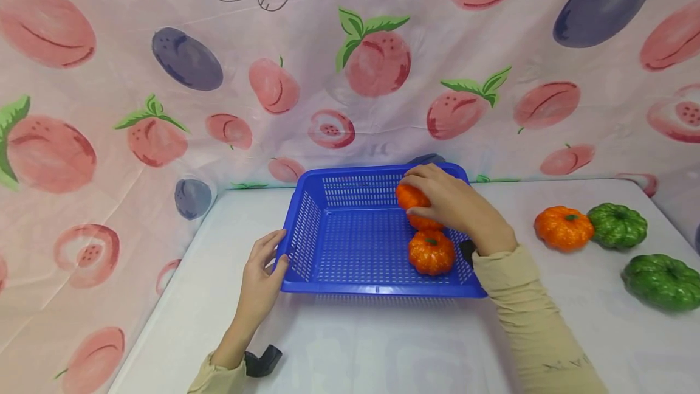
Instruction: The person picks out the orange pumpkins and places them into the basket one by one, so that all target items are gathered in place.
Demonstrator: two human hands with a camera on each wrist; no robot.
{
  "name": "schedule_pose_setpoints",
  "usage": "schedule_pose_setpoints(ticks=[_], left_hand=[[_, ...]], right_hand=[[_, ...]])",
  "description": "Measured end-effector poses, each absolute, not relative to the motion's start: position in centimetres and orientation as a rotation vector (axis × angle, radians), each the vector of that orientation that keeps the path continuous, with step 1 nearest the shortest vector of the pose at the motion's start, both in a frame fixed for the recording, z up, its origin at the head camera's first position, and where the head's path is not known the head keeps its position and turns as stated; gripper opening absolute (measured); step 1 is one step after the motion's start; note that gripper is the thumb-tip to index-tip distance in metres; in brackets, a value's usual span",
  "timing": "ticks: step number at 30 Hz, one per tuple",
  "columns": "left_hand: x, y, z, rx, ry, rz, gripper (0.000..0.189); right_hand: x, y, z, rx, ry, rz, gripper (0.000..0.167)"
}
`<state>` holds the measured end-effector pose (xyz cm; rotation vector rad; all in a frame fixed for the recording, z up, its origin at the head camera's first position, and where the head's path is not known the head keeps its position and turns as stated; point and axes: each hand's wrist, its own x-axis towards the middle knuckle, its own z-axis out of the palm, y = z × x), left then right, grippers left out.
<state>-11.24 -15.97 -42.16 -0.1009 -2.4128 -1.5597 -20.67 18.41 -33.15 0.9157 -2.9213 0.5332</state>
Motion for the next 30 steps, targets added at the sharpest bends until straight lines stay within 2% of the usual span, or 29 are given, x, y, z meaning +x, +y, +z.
schedule_pose_setpoints(ticks=[30], left_hand=[[-11.2,-15.8,-42.1,-0.094,-2.403,-1.555,0.047]], right_hand=[[-22.0,16.3,-34.3,1.009,-2.903,0.507,0.045]])
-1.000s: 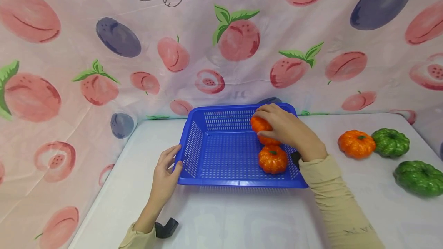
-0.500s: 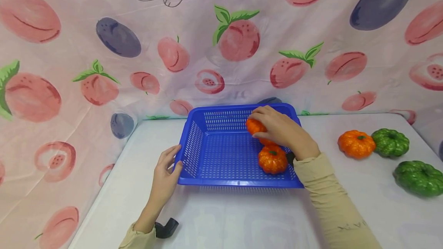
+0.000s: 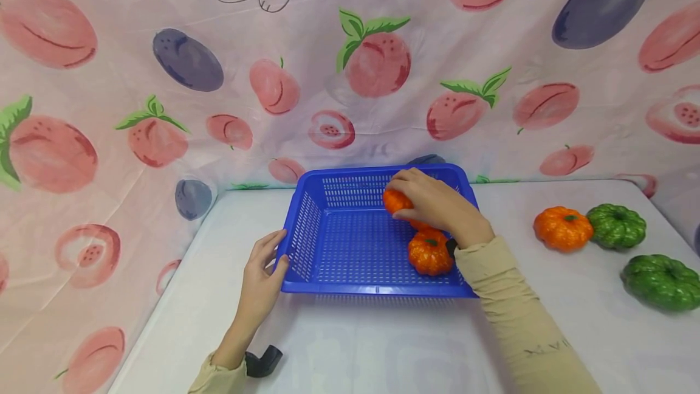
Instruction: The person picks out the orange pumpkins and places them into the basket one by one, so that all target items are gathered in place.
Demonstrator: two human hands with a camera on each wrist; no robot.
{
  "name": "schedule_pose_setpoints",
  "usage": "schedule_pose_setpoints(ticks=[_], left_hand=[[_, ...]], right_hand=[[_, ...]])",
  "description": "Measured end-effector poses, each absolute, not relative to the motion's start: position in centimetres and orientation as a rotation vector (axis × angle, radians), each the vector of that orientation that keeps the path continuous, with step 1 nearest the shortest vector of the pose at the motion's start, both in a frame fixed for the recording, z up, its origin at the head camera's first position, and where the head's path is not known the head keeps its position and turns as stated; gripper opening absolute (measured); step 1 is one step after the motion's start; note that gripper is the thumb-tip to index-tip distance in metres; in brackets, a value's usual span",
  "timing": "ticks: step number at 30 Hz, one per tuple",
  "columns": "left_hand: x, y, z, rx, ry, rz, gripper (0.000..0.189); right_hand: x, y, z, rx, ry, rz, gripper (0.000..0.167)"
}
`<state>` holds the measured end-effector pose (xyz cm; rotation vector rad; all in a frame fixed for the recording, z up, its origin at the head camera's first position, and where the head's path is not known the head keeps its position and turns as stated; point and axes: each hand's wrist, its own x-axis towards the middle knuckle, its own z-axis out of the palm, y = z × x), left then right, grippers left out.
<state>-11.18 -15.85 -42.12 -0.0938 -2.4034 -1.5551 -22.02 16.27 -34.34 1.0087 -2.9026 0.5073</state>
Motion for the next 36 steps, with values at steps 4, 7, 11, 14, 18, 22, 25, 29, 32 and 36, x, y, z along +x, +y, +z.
schedule_pose_setpoints(ticks=[4,7,11,14,18,22,25,29,32,36], left_hand=[[-11.2,-15.8,-42.1,-0.092,-2.404,-1.555,0.047],[-11.2,-15.8,-42.0,-0.078,-2.413,-1.563,0.046],[-11.2,-15.9,-42.0,-0.076,-2.417,-1.567,0.047],[-11.2,-15.9,-42.0,-0.077,-2.417,-1.568,0.047],[-11.2,-15.9,-42.0,-0.078,-2.417,-1.571,0.047],[-11.2,-15.9,-41.9,-0.078,-2.415,-1.576,0.047],[-11.2,-15.9,-41.9,-0.073,-2.416,-1.577,0.046],[-11.2,-15.8,-41.9,-0.08,-2.418,-1.57,0.047],[-11.2,-15.8,-41.9,-0.083,-2.417,-1.564,0.047],[-11.2,-15.9,-41.9,-0.082,-2.418,-1.559,0.046]], right_hand=[[-22.1,16.1,-34.4,1.003,-2.922,0.498,0.046],[-22.2,15.8,-34.4,1.007,-2.931,0.496,0.046],[-22.4,15.4,-34.5,1.025,-2.931,0.508,0.045],[-22.6,15.1,-34.6,1.043,-2.924,0.516,0.044],[-22.8,14.7,-34.7,1.041,-2.936,0.518,0.044],[-23.1,14.5,-34.9,1.033,-2.954,0.521,0.045],[-23.3,14.3,-35.1,1.05,-2.95,0.522,0.045],[-23.5,14.2,-35.4,1.076,-2.938,0.522,0.045],[-23.6,14.2,-35.5,1.082,-2.944,0.522,0.045],[-23.6,14.0,-35.6,1.069,-2.977,0.521,0.046]])
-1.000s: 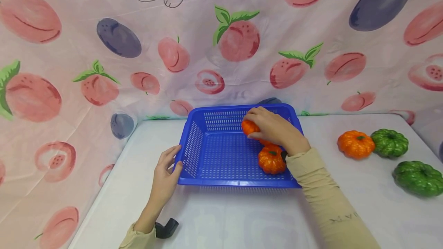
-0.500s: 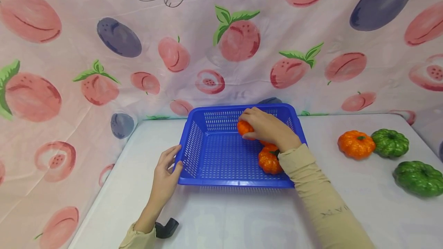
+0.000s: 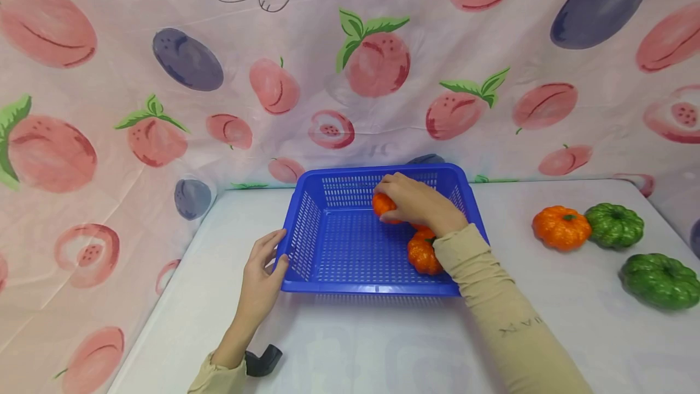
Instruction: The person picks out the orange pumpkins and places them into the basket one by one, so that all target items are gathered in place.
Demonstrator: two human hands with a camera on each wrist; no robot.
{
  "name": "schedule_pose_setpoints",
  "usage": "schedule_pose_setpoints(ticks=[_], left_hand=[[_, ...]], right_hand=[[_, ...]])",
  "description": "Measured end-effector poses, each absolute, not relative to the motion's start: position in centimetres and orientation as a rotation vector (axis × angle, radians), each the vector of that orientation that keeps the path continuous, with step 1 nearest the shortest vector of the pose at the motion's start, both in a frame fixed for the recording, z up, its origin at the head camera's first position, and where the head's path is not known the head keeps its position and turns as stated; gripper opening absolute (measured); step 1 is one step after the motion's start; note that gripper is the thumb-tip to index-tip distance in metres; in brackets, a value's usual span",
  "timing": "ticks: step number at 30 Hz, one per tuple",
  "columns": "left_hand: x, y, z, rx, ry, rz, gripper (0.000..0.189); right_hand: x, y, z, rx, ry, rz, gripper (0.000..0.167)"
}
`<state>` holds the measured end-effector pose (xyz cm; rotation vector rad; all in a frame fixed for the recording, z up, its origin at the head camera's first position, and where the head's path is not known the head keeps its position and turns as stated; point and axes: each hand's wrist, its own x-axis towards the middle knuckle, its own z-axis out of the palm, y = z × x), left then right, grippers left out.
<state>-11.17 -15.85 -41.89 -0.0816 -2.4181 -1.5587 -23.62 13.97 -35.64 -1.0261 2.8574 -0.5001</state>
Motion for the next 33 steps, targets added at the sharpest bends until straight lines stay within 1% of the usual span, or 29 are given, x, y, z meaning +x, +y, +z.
schedule_pose_setpoints(ticks=[8,21,33], left_hand=[[-11.2,-15.8,-41.9,-0.087,-2.419,-1.559,0.047],[-11.2,-15.8,-41.9,-0.079,-2.43,-1.559,0.047],[-11.1,-15.9,-42.0,-0.081,-2.428,-1.553,0.047]], right_hand=[[-23.8,13.7,-35.9,-1.037,2.835,-0.505,0.047],[-24.4,13.1,-36.6,-0.981,2.802,-0.493,0.049],[-24.8,12.8,-37.3,-1.014,2.776,-0.486,0.049]])
